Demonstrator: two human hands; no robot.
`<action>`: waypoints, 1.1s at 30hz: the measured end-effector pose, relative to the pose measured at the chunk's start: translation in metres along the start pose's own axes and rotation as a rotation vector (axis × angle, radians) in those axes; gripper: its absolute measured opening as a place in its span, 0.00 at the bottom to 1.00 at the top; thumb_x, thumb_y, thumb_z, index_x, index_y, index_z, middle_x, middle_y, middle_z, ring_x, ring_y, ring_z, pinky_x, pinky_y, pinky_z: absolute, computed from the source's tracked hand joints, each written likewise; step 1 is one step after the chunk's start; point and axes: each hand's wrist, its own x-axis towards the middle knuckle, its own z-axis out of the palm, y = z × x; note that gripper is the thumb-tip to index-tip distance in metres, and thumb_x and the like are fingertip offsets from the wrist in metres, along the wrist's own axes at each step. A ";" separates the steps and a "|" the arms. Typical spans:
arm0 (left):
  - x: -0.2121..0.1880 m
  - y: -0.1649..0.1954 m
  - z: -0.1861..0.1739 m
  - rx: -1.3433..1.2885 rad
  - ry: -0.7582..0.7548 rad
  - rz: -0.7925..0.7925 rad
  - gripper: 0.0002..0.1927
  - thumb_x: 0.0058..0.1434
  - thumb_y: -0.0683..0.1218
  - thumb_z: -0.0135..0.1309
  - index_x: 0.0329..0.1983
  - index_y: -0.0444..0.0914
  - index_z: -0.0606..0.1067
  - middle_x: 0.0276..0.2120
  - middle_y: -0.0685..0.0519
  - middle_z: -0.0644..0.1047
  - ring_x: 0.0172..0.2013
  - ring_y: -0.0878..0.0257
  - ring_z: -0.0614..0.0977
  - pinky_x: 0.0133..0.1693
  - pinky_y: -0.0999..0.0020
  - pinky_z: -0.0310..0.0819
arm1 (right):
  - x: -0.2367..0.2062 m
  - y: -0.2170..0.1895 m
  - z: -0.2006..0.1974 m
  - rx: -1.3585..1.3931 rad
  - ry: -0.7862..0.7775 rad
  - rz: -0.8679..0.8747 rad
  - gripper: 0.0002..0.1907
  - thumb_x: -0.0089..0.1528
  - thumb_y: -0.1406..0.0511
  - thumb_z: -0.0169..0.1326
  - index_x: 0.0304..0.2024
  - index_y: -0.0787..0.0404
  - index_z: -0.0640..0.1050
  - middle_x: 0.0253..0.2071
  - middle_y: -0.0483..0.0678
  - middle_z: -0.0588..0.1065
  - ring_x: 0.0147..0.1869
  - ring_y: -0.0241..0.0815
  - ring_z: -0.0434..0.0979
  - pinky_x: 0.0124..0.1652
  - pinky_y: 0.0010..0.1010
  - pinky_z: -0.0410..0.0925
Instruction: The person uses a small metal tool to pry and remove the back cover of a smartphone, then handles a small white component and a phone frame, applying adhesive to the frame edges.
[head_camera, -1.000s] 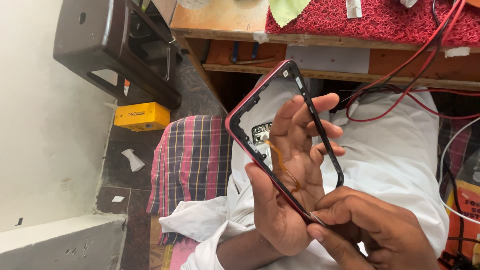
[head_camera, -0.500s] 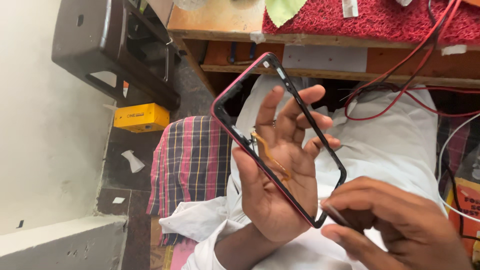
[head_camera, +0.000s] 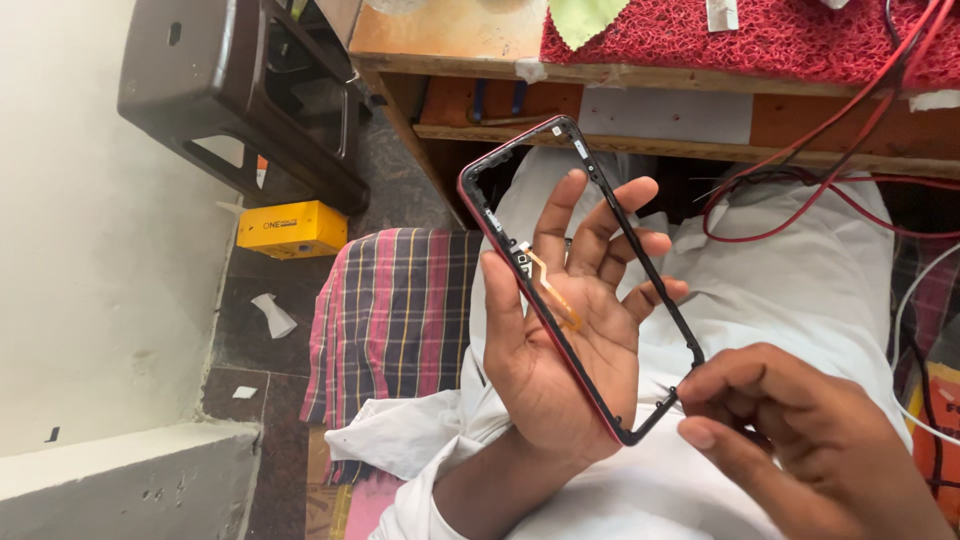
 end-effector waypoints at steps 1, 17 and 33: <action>0.001 0.002 -0.002 -0.007 0.000 0.001 0.38 0.78 0.69 0.34 0.76 0.37 0.57 0.64 0.39 0.64 0.56 0.55 0.71 0.58 0.56 0.69 | 0.002 0.007 -0.004 0.072 -0.046 0.008 0.17 0.62 0.75 0.63 0.53 0.70 0.77 0.44 0.55 0.75 0.46 0.42 0.76 0.45 0.33 0.73; 0.020 0.026 -0.022 0.047 0.022 0.141 0.39 0.76 0.69 0.36 0.77 0.39 0.57 0.68 0.37 0.64 0.59 0.52 0.73 0.62 0.47 0.69 | 0.072 0.071 -0.009 -0.563 0.170 0.234 0.18 0.55 0.68 0.62 0.49 0.62 0.81 0.33 0.49 0.82 0.32 0.39 0.80 0.33 0.31 0.73; 0.017 0.017 -0.033 -0.017 -0.011 0.062 0.45 0.73 0.76 0.30 0.76 0.38 0.57 0.59 0.39 0.69 0.63 0.42 0.73 0.63 0.37 0.70 | 0.049 -0.049 0.034 -0.632 0.069 -0.041 0.21 0.59 0.66 0.63 0.56 0.53 0.84 0.33 0.41 0.79 0.26 0.30 0.71 0.22 0.22 0.68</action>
